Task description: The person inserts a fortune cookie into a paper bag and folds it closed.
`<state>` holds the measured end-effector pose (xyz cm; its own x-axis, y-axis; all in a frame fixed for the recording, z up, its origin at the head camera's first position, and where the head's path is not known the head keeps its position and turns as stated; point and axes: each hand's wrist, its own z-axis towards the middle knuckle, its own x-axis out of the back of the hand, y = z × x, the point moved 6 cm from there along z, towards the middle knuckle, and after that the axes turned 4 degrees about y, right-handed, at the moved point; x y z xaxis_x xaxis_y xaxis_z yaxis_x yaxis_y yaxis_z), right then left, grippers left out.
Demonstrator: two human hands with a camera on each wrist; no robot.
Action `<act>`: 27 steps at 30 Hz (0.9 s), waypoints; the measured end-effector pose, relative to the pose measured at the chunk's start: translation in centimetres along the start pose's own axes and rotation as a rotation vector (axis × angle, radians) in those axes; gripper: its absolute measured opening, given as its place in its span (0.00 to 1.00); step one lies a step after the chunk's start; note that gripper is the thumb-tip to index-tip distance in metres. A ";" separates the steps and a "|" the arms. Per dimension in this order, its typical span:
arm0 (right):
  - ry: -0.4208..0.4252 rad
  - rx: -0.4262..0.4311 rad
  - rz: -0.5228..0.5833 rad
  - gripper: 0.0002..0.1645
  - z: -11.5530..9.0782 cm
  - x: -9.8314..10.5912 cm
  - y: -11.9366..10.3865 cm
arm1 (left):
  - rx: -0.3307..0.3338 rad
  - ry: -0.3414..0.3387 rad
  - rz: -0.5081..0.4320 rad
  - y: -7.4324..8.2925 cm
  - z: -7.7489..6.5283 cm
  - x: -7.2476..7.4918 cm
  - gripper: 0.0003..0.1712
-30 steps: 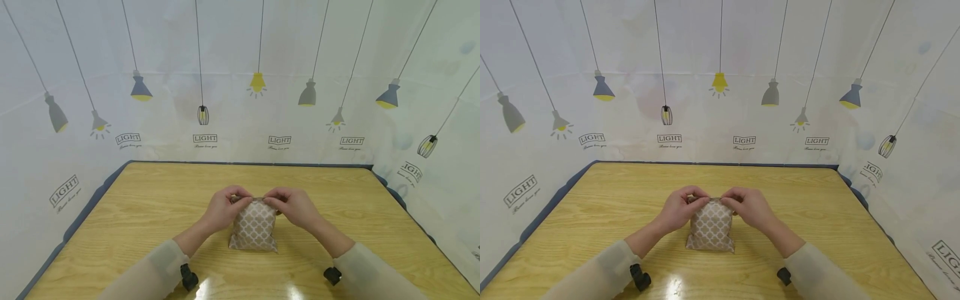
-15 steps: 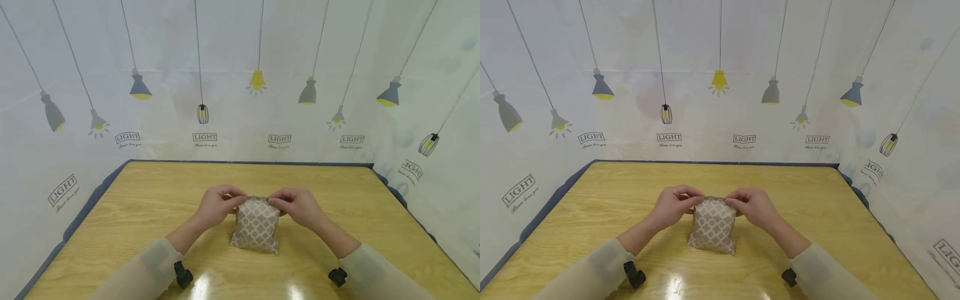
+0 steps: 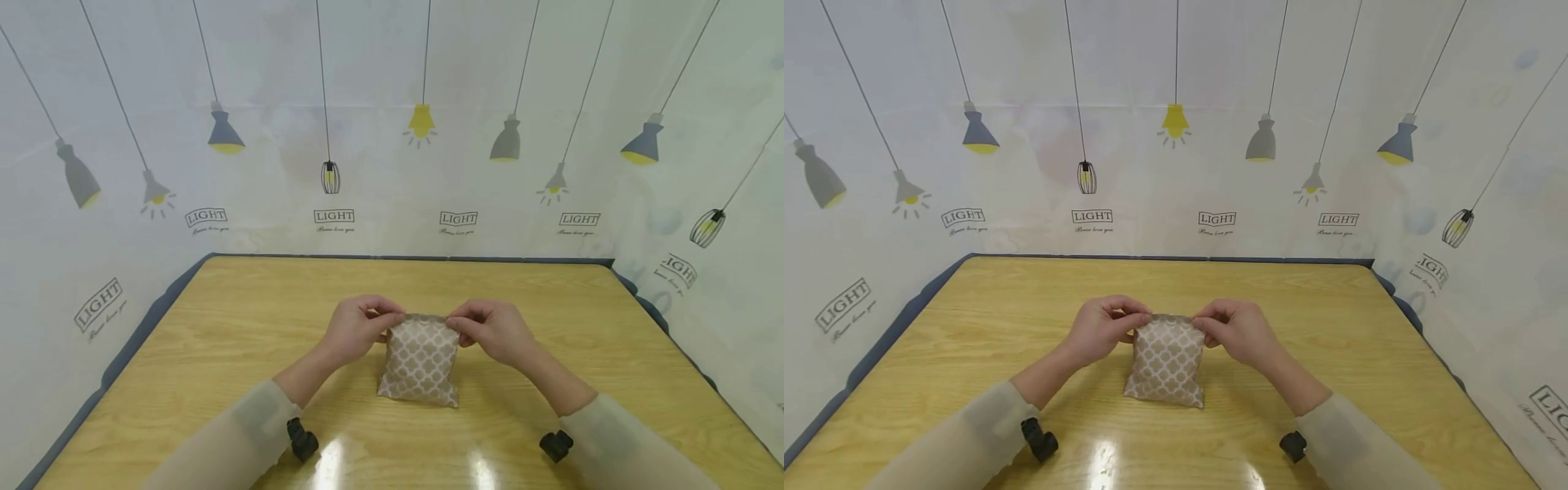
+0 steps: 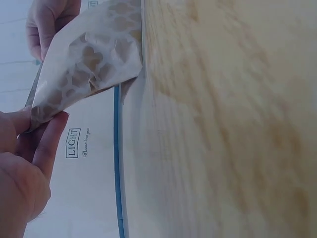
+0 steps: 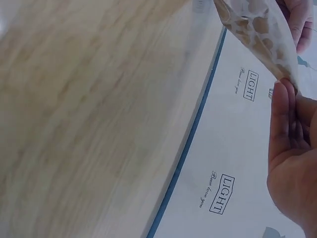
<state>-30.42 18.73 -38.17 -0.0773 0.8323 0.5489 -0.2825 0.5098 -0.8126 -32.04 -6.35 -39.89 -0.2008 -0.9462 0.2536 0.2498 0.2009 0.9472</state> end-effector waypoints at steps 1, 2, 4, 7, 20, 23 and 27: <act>-0.005 0.000 0.010 0.07 0.1 0.1 -0.1 | 0.008 -0.007 -0.008 0.0 0.0 0.0 0.06; -0.011 -0.003 0.026 0.08 0.1 0.1 -0.1 | 0.020 -0.013 -0.016 -0.1 0.0 0.0 0.07; -0.026 -0.002 0.053 0.10 0.2 0.2 -0.1 | 0.043 -0.023 -0.035 -0.3 0.0 0.2 0.07; -0.056 -0.017 0.101 0.13 0.3 0.2 0.1 | 0.061 -0.023 -0.069 -0.5 -0.1 0.4 0.08; -0.054 -0.113 0.091 0.11 1.6 0.9 0.7 | 0.076 0.043 -0.068 -1.2 0.8 0.7 0.07; -0.069 -0.154 0.098 0.13 2.0 0.8 1.0 | 0.091 0.066 -0.096 -1.6 1.1 0.6 0.08; -0.080 -0.170 0.145 0.14 2.5 0.6 1.4 | 0.113 0.087 -0.139 -1.9 1.2 0.7 0.07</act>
<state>-33.23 19.41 -38.52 -0.1825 0.8830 0.4325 -0.0986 0.4212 -0.9016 -33.79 -7.09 -41.24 -0.1419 -0.9842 0.1057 0.1170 0.0893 0.9891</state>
